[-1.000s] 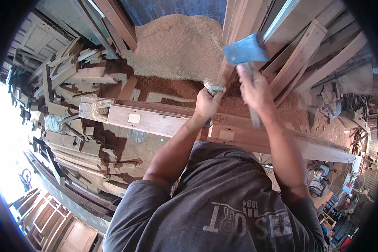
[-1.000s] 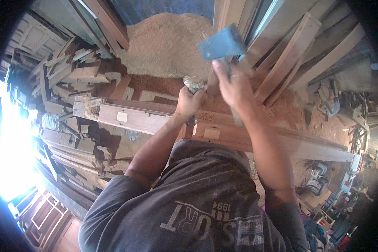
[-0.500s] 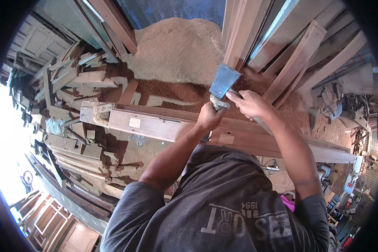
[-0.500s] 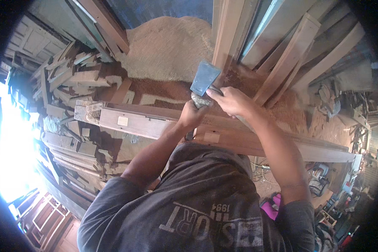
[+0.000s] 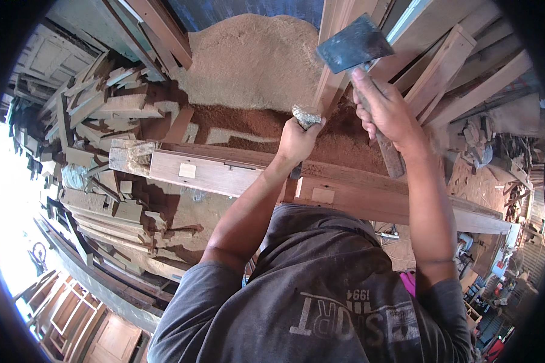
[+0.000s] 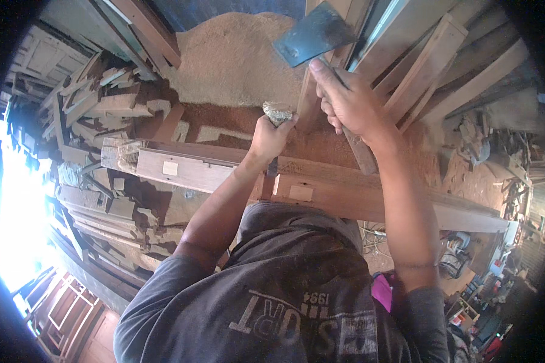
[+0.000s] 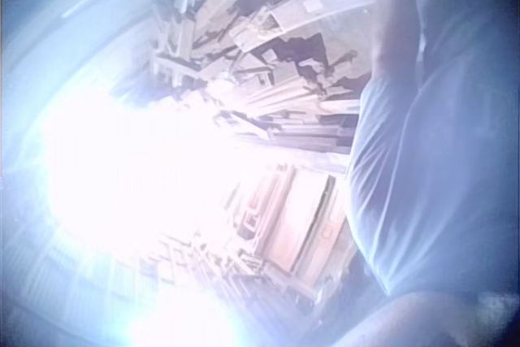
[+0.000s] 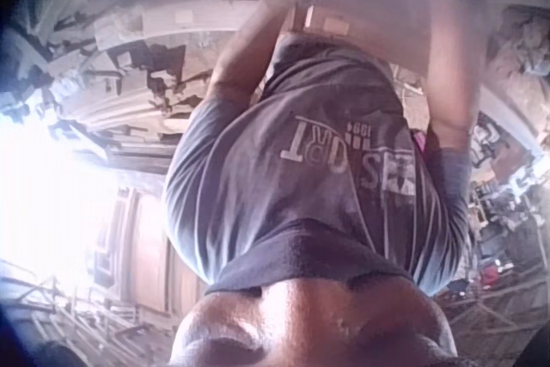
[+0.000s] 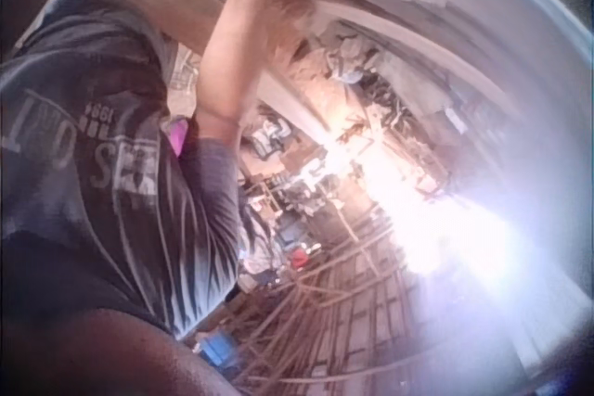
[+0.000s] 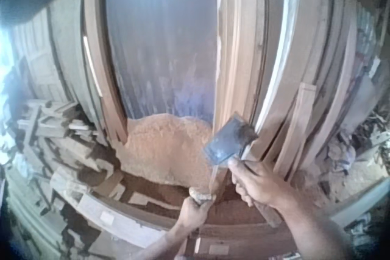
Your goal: The person hammers small wooden blocks onto a long plank using a hammer, then uses a ruler and pencil to mark measurements on the plank. The person works in a cluttered workshop with other people present.
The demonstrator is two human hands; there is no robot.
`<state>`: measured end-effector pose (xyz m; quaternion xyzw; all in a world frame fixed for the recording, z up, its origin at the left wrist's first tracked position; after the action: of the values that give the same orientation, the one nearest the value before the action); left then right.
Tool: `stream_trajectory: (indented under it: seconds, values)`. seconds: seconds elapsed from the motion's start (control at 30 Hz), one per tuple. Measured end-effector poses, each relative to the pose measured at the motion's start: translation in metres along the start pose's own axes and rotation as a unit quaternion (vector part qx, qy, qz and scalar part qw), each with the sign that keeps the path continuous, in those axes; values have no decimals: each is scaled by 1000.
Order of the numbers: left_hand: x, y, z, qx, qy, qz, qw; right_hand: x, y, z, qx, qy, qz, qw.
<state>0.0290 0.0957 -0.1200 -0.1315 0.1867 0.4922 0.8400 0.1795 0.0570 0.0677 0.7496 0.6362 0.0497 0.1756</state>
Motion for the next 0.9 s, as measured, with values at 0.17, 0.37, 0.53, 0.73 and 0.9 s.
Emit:
stream_trajectory:
  seconds: [0.17, 0.37, 0.53, 0.73, 0.9]
  values:
    - [-1, 4, 1, 38, 11, 9, 999, -1, -5, -14, 16, 21, 23, 999]
    - [-3, -6, -14, 88, 30, 29, 995, 5, -12, 24, -75, -2, 23, 997]
    - [-20, 0, -19, 88, 16, 19, 996, -11, -30, 60, -292, -118, -166, 934]
    - [-27, -7, -22, 81, -18, 33, 996, 6, -14, 51, -191, -60, -40, 979]
    - [-34, -5, -30, 103, 35, 13, 994, -14, -31, 73, -320, -41, -198, 926]
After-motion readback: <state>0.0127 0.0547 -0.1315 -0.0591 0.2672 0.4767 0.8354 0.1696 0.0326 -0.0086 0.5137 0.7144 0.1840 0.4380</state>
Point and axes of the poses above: each hand's wrist, its own x-axis towards the middle knuckle, its own y-axis out of the back of the hand, z = x × y, the point moved 7 cm from there along x, towards the middle knuckle, and after that the axes turned 15 degrees about y, right-handed, at the moved point
